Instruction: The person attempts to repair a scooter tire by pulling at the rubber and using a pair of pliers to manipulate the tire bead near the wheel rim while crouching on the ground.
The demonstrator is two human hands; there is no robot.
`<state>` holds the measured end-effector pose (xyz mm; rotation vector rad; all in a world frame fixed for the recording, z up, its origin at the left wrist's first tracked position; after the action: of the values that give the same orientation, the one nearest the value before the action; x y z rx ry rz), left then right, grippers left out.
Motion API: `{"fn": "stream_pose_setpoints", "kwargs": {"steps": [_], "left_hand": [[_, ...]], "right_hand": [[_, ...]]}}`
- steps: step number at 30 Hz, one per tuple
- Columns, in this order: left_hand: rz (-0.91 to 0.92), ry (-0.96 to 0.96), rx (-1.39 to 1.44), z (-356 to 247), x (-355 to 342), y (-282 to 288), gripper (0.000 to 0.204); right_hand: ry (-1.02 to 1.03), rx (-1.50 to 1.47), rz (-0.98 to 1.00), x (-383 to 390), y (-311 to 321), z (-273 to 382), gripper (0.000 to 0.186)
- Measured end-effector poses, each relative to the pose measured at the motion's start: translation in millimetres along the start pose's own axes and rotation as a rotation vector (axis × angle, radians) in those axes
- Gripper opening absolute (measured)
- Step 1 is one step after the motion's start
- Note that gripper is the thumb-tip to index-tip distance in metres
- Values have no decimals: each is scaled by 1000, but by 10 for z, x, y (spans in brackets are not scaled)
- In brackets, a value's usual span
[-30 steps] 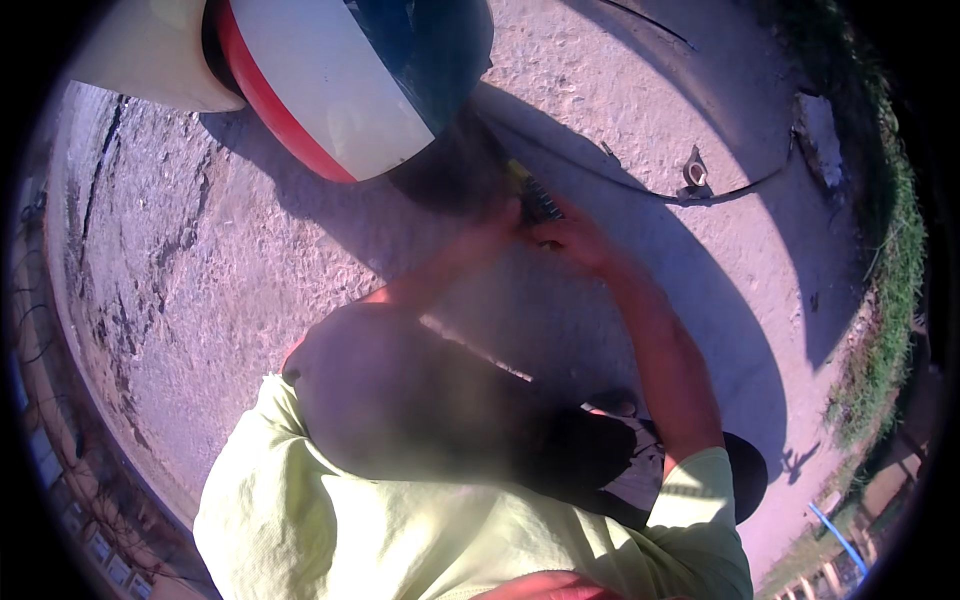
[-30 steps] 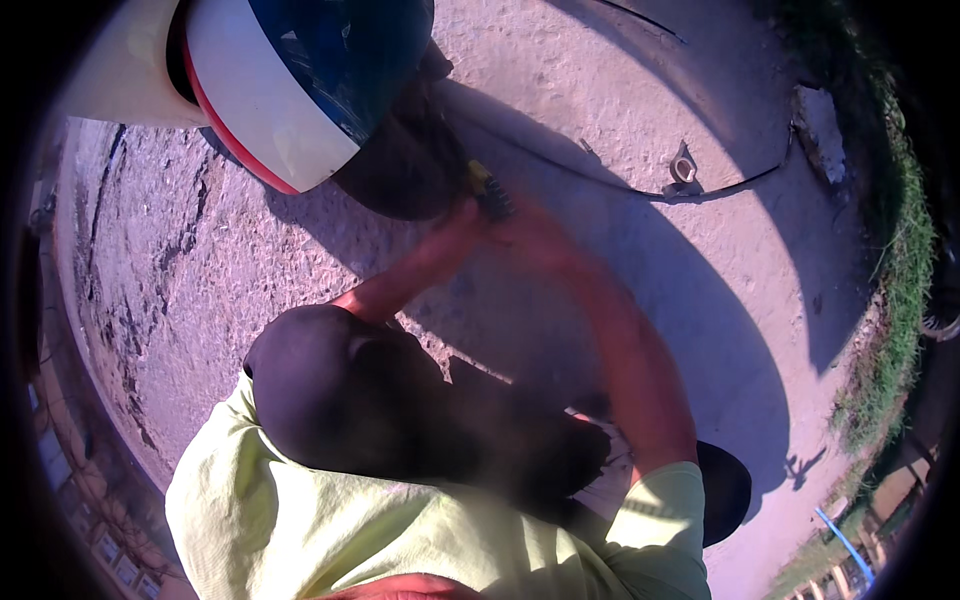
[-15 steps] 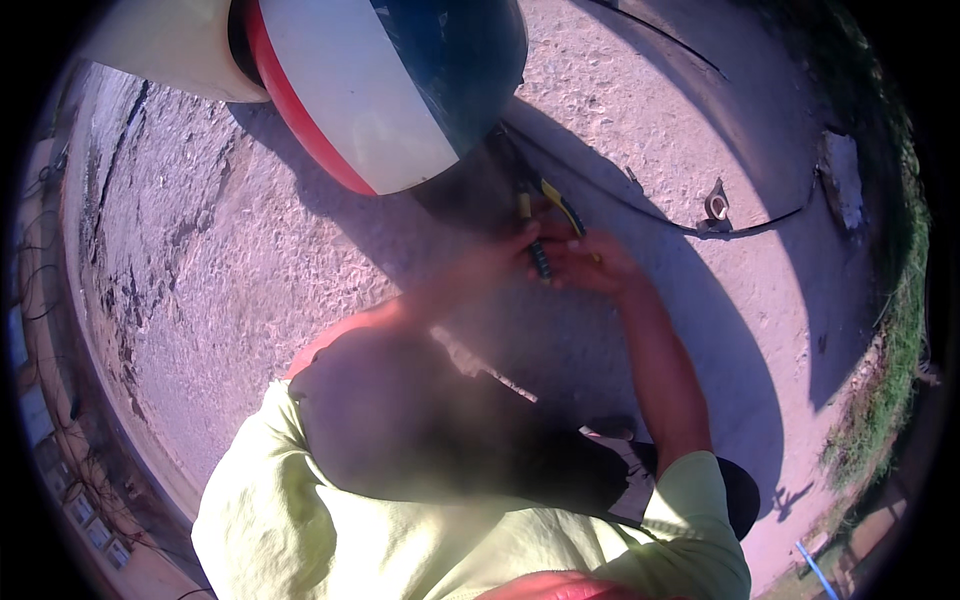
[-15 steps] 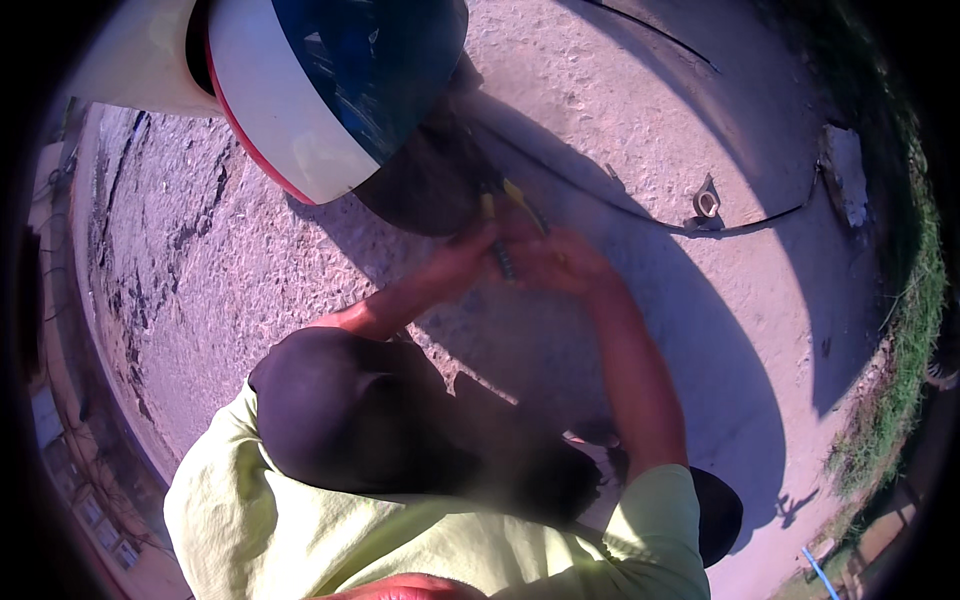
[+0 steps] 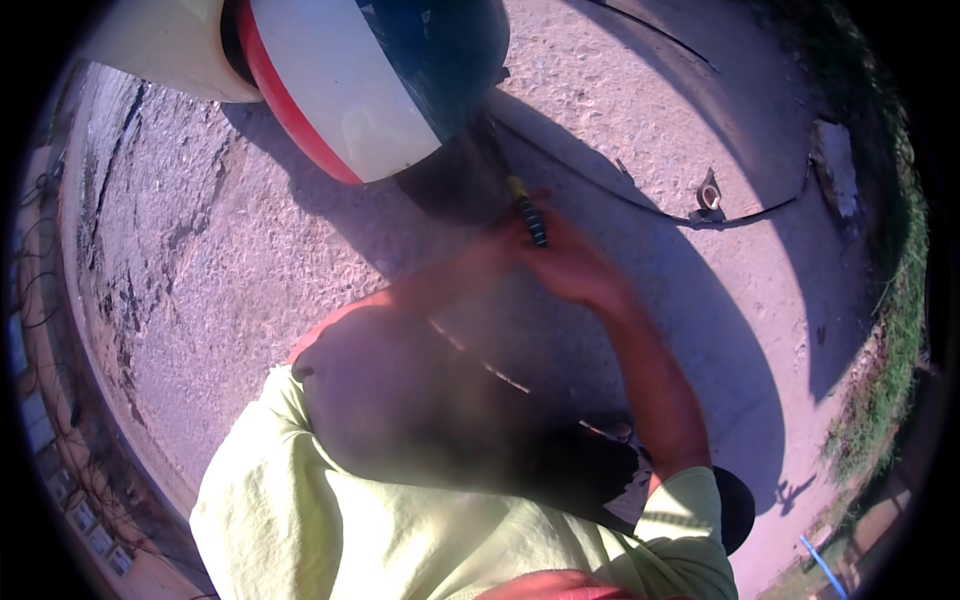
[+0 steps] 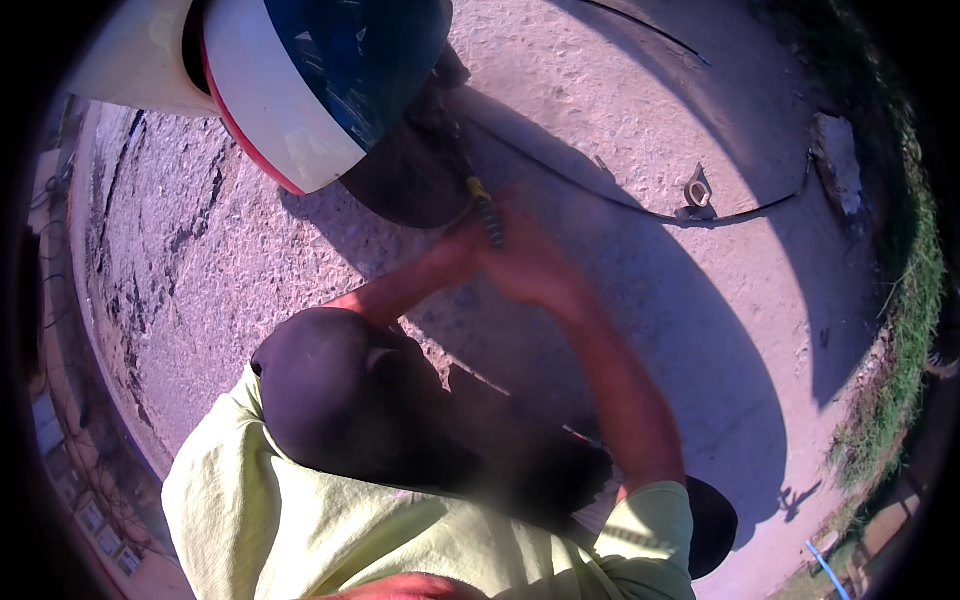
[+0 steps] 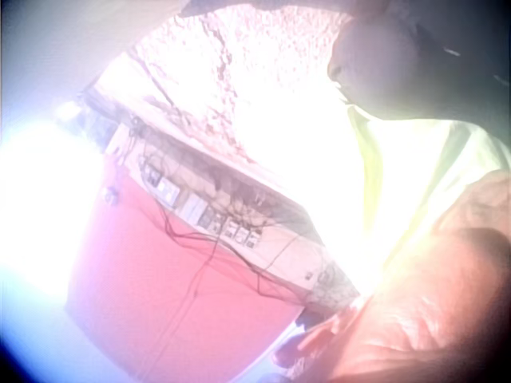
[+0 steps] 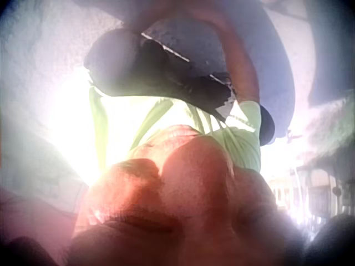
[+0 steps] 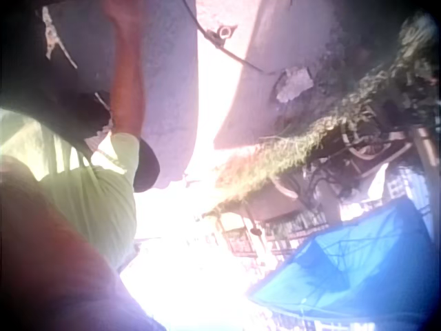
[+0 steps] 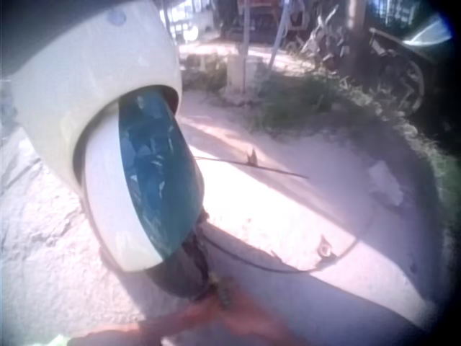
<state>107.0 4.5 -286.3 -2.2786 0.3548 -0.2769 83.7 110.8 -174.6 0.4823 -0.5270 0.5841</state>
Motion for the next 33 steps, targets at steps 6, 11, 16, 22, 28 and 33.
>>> {"fn": "stream_pose_setpoints", "kwargs": {"steps": [6,11,16,22,28,33], "left_hand": [[-22,-1,-138,-42,30,68,56],[24,122,77,-215,41,-362,57],[140,120,16,-261,141,-265,58],[190,99,95,-346,118,-419,62],[138,165,122,-214,158,-189,64],[71,220,99,10,167,-66,60]], "right_hand": [[-54,-36,-38,32,-61,47,52],[-220,-890,565,-152,-55,-807,57],[-45,-1345,1093,-310,-301,-830,67],[-280,-1031,622,-248,-96,-950,63],[-220,-600,412,-63,32,-440,41],[-189,-489,336,-109,-47,-615,41]]}}
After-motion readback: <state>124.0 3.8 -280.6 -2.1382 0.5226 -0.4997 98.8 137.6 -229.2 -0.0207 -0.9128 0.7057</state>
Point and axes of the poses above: each hand's wrist, its own x-axis away from the middle knuckle, its own y-axis out of the back of the hand, z = x × y, the point moved 6 cm from there along -x, towards the middle knuckle, and after that the axes turned 14 degrees about -y, right-handed, at the moved point
